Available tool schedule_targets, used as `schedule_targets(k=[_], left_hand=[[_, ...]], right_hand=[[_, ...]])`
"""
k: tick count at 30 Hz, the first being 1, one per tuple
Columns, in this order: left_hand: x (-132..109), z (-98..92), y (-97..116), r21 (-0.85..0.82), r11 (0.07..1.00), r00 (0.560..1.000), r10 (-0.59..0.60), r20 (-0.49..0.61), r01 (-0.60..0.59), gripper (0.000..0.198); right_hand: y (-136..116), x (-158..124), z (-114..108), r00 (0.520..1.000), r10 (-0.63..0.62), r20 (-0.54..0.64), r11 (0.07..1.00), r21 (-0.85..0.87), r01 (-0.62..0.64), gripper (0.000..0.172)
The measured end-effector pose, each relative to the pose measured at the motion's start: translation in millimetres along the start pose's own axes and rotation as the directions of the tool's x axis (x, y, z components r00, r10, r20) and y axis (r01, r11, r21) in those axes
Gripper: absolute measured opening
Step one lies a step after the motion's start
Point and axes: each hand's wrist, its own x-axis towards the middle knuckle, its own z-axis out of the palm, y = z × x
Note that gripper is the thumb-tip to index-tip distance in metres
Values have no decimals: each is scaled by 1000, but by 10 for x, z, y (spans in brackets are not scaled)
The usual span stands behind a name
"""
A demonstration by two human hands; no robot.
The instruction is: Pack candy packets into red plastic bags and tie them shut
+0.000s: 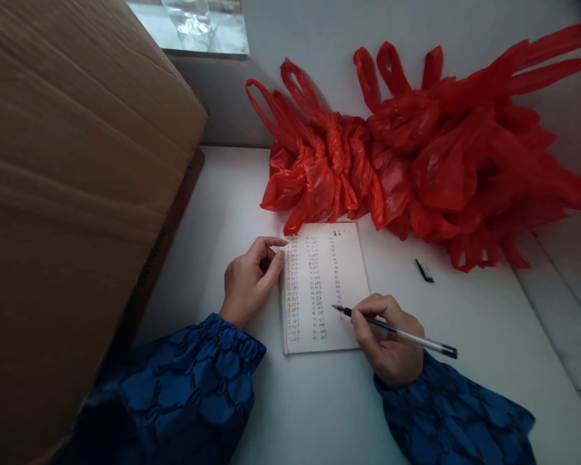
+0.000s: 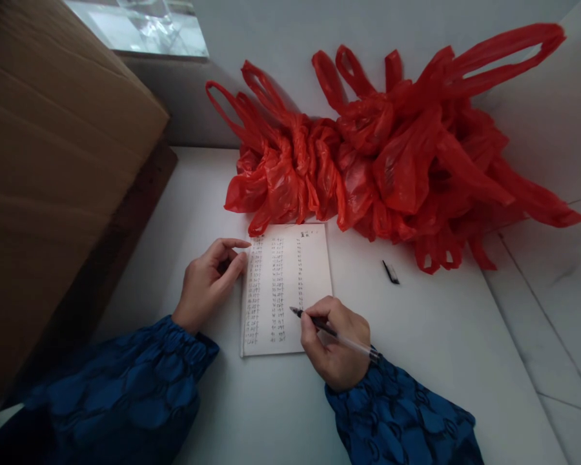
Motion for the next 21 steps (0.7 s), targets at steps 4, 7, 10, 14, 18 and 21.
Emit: schedule_targets(k=[4,7,10,14,18,21], left_hand=[[5,6,-13,-5,1000,1000,11,-1,-11,21],[10,9,-17,-9,1000,1000,12,3,-12,21],[11,8,-16,-2,1000,1000,15,2,-15,21],[8,7,-18,4,1000,1000,18,3,-18,22],[11,9,-29,-4,1000,1000,17,8,-17,21],[11,9,-32,-12,1000,1000,15,6,-15,21]], right_hand=[[6,-14,-29,998,46,40,999,-14,-45,6],[14,-16,-34,998,46,48,999,2,-46,7],[15,-18,-35,998,35,53,999,8,-35,8],[9,-32,-43,997,56,43,997,50,-58,8],[6,-35,-58,997,47,67,987,153,-57,20],[28,-21,-81,998,12,64,989,144,-21,20]])
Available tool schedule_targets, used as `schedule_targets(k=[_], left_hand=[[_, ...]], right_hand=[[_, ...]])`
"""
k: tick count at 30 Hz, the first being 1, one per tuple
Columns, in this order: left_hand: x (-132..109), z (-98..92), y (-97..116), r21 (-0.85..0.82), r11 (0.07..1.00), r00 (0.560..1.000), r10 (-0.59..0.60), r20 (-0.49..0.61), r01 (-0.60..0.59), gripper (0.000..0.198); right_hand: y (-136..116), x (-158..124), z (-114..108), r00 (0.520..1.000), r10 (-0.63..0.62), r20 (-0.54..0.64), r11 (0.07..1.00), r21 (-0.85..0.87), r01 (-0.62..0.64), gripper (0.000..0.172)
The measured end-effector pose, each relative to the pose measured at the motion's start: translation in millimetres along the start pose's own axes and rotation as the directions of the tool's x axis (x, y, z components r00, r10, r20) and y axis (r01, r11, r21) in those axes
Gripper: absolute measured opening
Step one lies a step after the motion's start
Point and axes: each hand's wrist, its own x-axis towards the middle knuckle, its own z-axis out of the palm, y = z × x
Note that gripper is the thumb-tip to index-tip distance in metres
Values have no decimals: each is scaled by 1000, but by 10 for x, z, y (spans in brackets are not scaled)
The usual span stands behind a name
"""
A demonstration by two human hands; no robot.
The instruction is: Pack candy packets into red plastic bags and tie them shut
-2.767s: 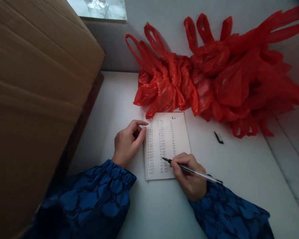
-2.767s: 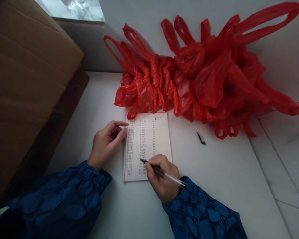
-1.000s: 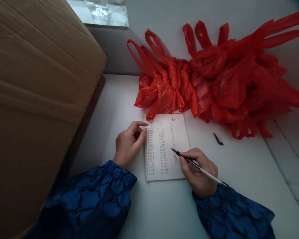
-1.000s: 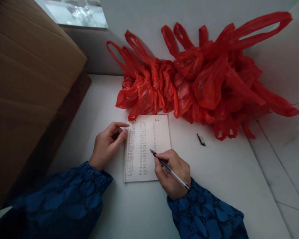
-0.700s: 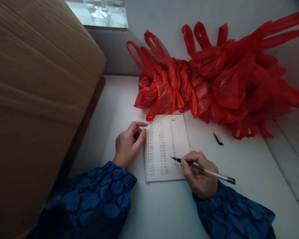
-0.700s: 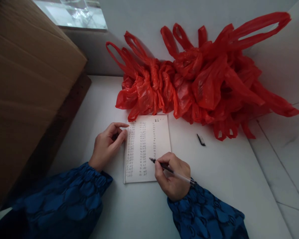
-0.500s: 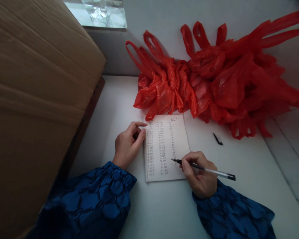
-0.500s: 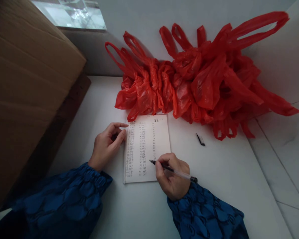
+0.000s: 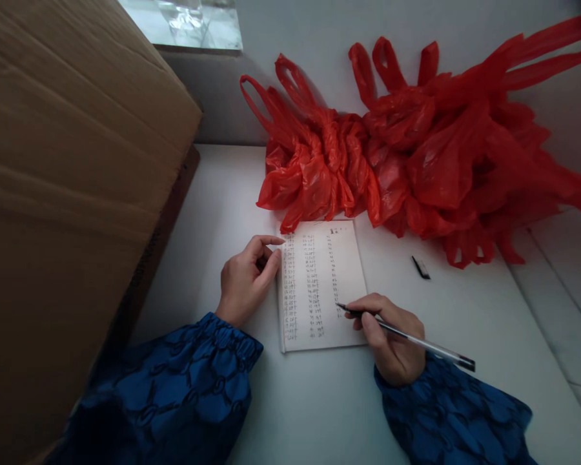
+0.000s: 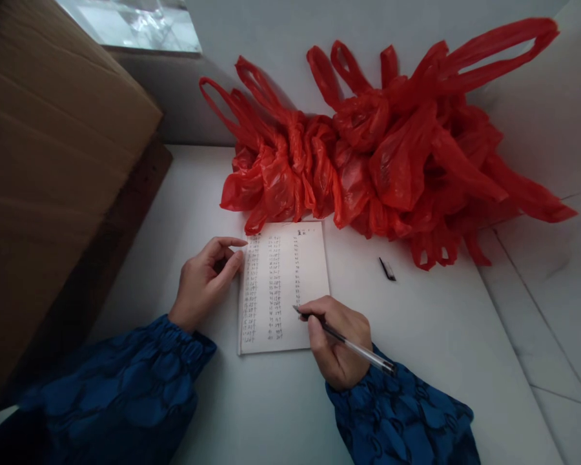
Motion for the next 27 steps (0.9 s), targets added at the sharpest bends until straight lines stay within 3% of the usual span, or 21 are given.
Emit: schedule_targets(k=[3,6,8,11,15,27], left_hand=[[-4,-2,4,5,1000,1000,-5,-1,5,21],[-4,-5,5,8,1000,1000,-5,1,5,20],[1,-7,0,7,1000,1000,-3,-1,3,21],[17,-16,-15,14,1000,1000,-8,-1,8,22],[46,-34,-29,23,1000,1000,-11,-1,11,24],[79,-59,-17,46,999,1000,-29,-7,29,25]], right_hand=[[61,24,-69,998,9,-60,994,-104,-15,13],[176,64,-190,982,81,-170,970,-211,-117,8],[272,91,-285,950,168,-265,947,-222,-230,12],[405,112,-402,875,306,-375,927,-92,-364,19],[514,93,-438,848,383,-366,919,53,-392,24],[651,49,-420,887,342,-312,915,-106,-390,18]])
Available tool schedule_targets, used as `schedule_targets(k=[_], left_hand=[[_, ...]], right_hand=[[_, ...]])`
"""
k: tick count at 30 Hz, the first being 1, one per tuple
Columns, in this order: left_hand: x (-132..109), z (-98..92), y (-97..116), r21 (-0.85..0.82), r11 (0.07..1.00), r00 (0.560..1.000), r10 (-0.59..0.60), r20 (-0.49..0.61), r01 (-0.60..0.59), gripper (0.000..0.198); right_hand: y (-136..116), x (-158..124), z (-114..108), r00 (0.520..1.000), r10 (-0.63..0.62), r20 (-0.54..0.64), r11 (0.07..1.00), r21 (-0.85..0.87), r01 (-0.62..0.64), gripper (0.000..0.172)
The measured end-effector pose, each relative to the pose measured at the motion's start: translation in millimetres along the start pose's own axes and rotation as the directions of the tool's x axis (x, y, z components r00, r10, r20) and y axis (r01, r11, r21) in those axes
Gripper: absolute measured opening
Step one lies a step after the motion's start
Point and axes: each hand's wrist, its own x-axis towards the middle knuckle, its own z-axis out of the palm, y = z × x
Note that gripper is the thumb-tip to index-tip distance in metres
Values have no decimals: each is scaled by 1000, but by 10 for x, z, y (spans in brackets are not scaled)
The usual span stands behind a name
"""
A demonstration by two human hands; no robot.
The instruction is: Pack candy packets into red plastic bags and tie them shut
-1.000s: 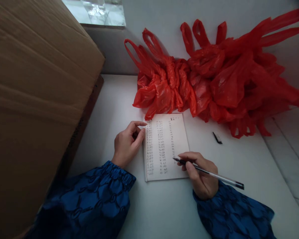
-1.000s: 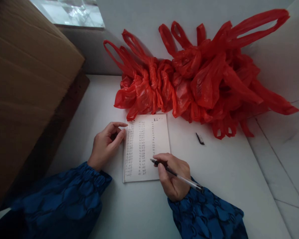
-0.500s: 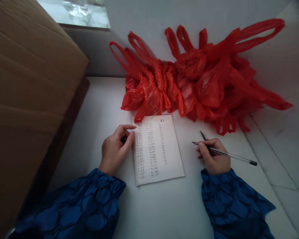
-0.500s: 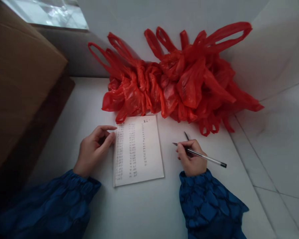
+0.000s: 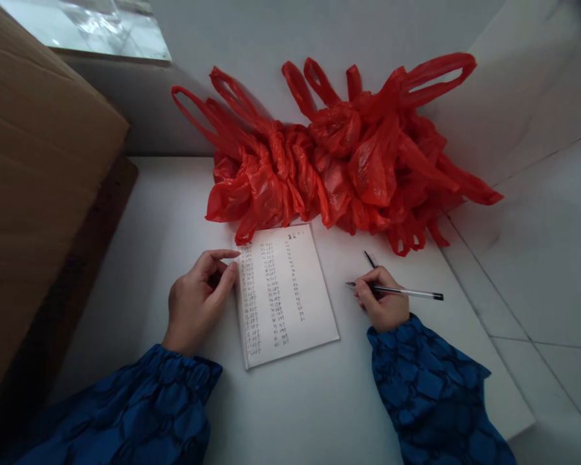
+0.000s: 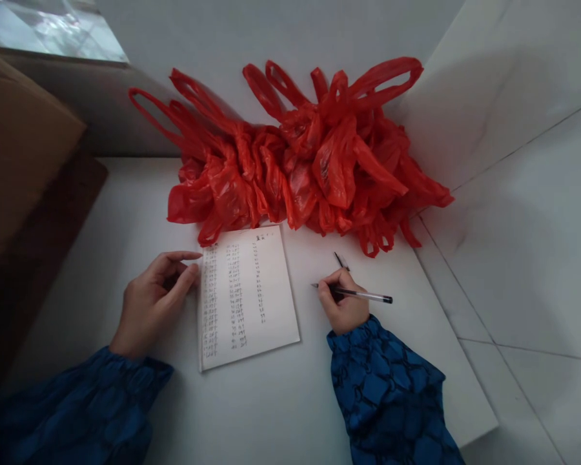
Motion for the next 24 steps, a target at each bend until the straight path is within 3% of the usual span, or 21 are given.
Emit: schedule_targets(k=[7,15,24], left_hand=[[-2,16,-14,-9,1000,1000,10,2,-10,25],[-4,18,-25,-10,1000,1000,14,-10,-14,23],[24,59,-75,-12,999,999,45,-25,-45,24]], right_hand=[[13,2,-3,1000,1,20,1000,8,-1,18],[-81,15,-4,999,13,35,997,72,-16,30],[5,71,61,1000,26,2,994,104,-26,35]])
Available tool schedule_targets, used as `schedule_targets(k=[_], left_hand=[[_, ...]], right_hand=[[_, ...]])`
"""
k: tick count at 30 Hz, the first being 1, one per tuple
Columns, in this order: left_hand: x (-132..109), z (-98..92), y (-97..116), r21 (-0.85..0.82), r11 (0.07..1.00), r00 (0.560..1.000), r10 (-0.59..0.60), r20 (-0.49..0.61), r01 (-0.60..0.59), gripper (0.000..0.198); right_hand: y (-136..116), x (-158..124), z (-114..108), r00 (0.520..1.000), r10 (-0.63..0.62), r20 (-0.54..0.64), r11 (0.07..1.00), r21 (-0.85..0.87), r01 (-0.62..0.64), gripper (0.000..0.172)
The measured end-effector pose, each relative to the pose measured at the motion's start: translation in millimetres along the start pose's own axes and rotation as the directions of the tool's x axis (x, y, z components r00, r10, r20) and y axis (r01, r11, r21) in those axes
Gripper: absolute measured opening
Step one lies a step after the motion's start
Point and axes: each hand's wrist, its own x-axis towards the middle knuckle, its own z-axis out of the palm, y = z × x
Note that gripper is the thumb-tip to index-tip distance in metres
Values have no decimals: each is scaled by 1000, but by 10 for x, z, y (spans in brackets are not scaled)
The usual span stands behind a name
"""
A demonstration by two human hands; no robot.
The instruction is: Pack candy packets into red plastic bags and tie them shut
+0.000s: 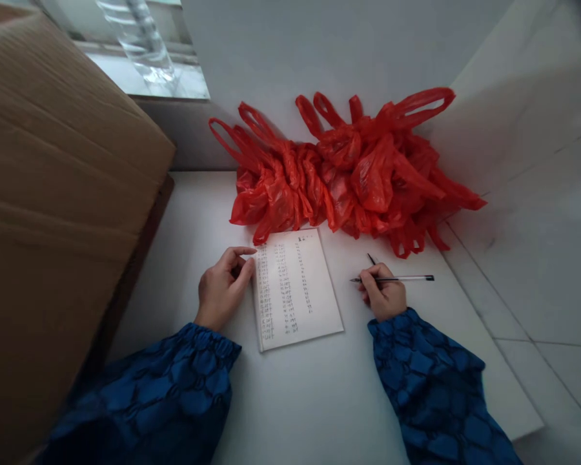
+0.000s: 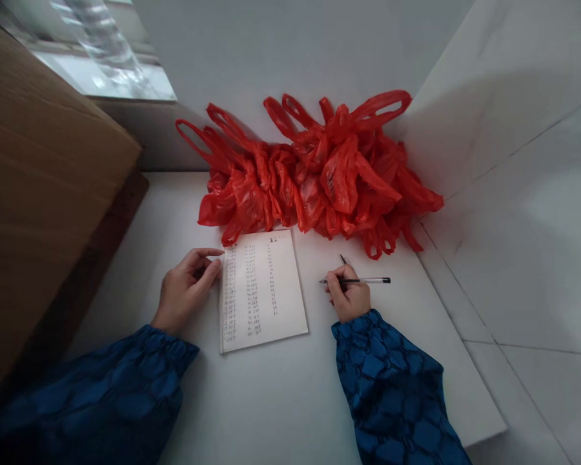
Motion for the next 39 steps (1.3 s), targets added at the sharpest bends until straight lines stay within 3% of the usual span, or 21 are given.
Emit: schedule_targets(k=[9,20,39], left_hand=[[60,13,-69,-25,999,998,46,-37,-47,27],[29,-3,-68,-125,988,996,85,-37,-89,33],[-30,-21,-47,-122,988,996,92,-15,-93,32]], right_hand=[[-25,22,51,996,-76,-45,996,33,78,37],[-64,-601,85,985,-170,-13,985,-39,170,38],[-76,-637,75,979,-205,-11,977,-60,204,37]])
